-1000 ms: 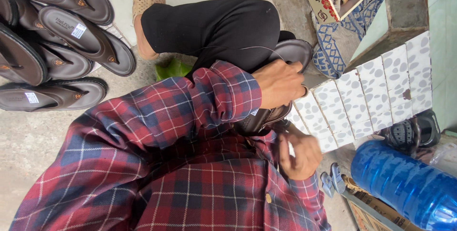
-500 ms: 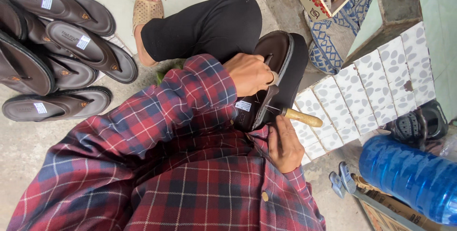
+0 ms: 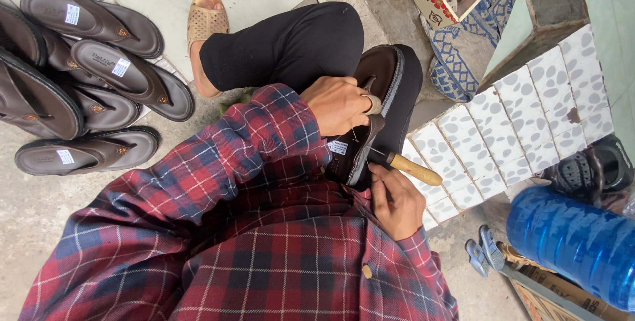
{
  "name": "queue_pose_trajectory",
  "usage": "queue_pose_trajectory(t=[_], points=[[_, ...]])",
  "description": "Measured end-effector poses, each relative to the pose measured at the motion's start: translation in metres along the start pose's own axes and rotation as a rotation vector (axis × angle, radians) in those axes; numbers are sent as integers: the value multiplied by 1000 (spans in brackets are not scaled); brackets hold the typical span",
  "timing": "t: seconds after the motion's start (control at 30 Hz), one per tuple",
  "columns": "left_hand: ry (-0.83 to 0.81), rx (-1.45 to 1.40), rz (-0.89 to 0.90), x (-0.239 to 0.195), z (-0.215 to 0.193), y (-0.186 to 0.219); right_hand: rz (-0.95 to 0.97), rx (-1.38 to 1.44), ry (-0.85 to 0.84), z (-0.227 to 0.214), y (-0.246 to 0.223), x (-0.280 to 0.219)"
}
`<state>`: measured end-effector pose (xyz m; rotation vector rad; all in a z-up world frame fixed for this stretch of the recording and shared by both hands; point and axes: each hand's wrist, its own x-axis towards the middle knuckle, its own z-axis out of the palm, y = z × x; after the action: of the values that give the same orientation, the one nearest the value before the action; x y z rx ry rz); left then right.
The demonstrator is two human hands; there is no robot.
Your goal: The person sits on a low stool and sews the sole of a brown sandal using a needle and thread. They repeatedly push the needle through the sandal's edge and pull the thread tight while holding the sandal steady with their other hand.
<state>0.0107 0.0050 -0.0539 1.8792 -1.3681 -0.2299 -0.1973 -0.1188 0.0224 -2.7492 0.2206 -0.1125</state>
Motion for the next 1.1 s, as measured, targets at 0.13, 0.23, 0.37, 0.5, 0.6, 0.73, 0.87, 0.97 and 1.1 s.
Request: queue_pose_trajectory(t=[0.13, 0.23, 0.37, 0.5, 0.6, 0.73, 0.87, 0.97, 1.1], points=[[11, -22, 17, 1, 8, -5, -10, 34, -59, -9, 5, 2], [2, -40, -16, 0, 11, -8, 39, 115, -104, -13, 20, -4], [26, -71, -14, -2, 20, -13, 153, 404, -156, -20, 38, -17], [44, -86, 8, -6, 8, -7, 251, 643, -210, -29, 28, -15], [75, -114, 27, -11, -6, 0, 375, 867, -146, -33, 28, -17], [107, -224, 2, -27, -11, 3, 517, 1149, 52, -48, 42, 5], [170, -281, -23, -37, -22, 21, 148, 1228, 278, -87, 34, 21], [225, -285, 17, -36, -33, 40, -95, 312, 465, -90, 36, 19], [140, -203, -14, -28, -46, 70, -229, -233, 120, -62, 1, 23]])
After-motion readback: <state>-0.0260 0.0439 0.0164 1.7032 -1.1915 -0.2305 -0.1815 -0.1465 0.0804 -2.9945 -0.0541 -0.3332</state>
